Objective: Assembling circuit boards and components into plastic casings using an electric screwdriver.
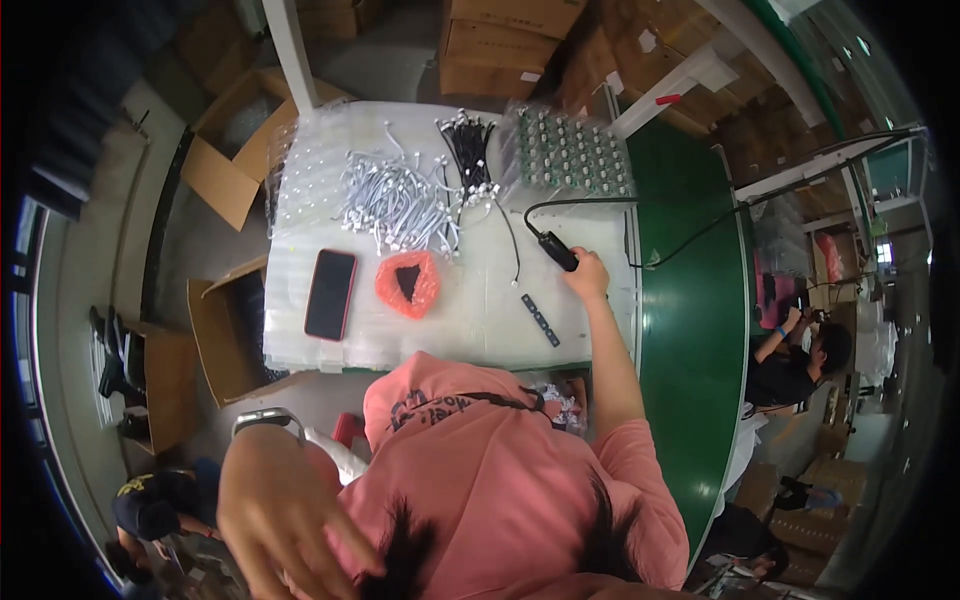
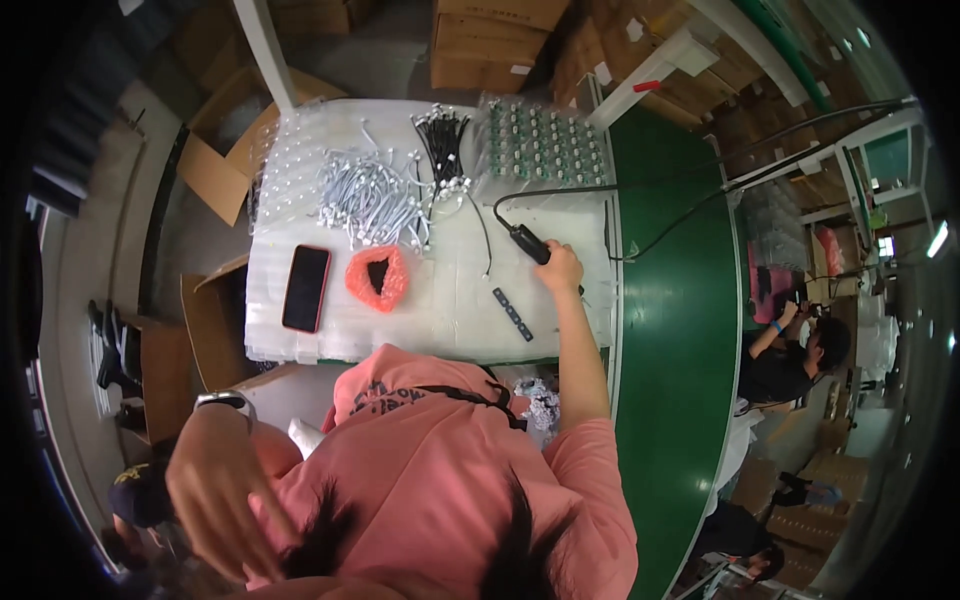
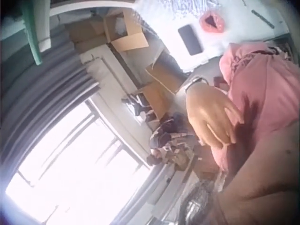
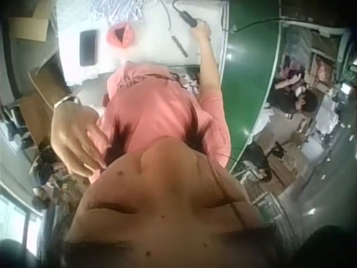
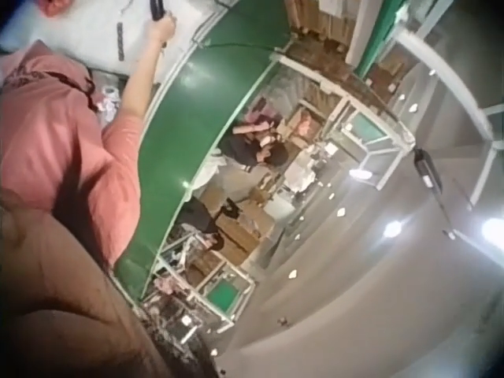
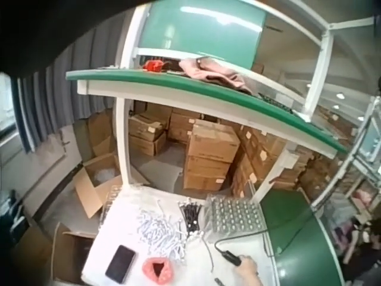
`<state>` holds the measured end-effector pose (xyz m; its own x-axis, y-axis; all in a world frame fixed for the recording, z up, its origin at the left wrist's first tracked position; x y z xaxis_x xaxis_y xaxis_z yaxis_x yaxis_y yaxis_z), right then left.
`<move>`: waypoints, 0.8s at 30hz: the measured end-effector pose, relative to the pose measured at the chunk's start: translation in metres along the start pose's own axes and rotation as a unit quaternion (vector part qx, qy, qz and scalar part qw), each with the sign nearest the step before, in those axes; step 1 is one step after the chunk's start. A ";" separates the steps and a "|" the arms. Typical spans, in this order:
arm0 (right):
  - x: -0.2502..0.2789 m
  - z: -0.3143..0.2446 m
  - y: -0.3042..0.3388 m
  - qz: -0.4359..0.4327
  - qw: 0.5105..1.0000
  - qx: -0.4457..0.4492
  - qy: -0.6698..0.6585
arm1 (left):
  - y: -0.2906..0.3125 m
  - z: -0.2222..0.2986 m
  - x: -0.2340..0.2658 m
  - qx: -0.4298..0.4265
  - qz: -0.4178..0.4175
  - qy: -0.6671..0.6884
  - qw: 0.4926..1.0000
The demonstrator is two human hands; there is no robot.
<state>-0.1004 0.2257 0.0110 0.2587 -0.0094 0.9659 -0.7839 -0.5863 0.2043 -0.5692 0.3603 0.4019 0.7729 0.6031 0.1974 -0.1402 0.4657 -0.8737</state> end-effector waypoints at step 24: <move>0.046 -0.086 -0.023 0.100 0.584 0.138 -0.793 | 0.430 -0.135 -0.213 0.661 0.628 -0.146 0.383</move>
<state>-0.1190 0.3087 0.0647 0.5471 -0.7107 -0.4423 -0.8235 -0.5516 -0.1324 -0.7113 0.3449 -0.0762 -0.4942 0.8462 0.1994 -0.6283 -0.5062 0.5908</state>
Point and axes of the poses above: each hand's wrist, its own y-axis away from the middle knuckle, its own x-axis out of the back of the hand, z = x × y, the point moved 7 cm from there along -y, towards the middle knuckle, and after that the axes turned 6 degrees about -z, right-handed, at the moved point
